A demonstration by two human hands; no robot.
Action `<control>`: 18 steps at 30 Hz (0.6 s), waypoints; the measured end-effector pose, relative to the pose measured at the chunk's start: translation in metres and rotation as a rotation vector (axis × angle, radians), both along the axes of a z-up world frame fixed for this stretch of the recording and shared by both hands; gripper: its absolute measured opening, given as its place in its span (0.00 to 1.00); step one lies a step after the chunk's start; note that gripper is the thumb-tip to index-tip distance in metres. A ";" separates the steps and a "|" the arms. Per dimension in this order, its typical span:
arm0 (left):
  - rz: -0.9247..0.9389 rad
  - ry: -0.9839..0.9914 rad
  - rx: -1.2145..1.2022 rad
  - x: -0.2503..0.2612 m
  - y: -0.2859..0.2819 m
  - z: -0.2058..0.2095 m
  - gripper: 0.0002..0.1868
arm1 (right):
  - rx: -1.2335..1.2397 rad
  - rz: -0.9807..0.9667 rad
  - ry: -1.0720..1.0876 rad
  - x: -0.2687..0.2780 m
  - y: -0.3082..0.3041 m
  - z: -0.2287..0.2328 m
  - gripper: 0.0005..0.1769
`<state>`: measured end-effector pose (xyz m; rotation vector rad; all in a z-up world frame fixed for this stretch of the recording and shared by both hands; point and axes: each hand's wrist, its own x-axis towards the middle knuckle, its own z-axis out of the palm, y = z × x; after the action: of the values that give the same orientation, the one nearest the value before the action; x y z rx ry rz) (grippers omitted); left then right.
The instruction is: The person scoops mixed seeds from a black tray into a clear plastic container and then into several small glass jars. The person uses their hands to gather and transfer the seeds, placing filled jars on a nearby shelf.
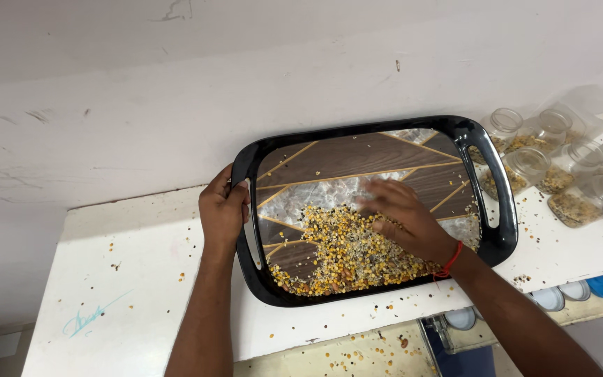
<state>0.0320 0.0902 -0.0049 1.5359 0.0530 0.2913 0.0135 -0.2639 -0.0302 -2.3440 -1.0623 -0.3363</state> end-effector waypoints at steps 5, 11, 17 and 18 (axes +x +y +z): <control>0.014 0.072 -0.014 0.005 0.001 -0.007 0.21 | -0.224 -0.050 -0.055 -0.017 0.032 -0.010 0.47; 0.018 0.088 -0.036 0.007 0.000 -0.011 0.20 | -0.202 0.091 0.154 -0.018 0.080 -0.006 0.53; 0.015 0.073 -0.009 0.007 0.001 -0.010 0.22 | -0.361 0.146 0.082 0.006 0.092 0.000 0.55; 0.022 0.086 -0.014 0.007 0.001 -0.011 0.22 | -0.380 0.201 0.071 0.003 0.089 0.000 0.55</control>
<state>0.0391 0.0907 -0.0158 1.5341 0.1396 0.2423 0.0166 -0.1745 -0.0300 -2.5202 -1.4144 0.0287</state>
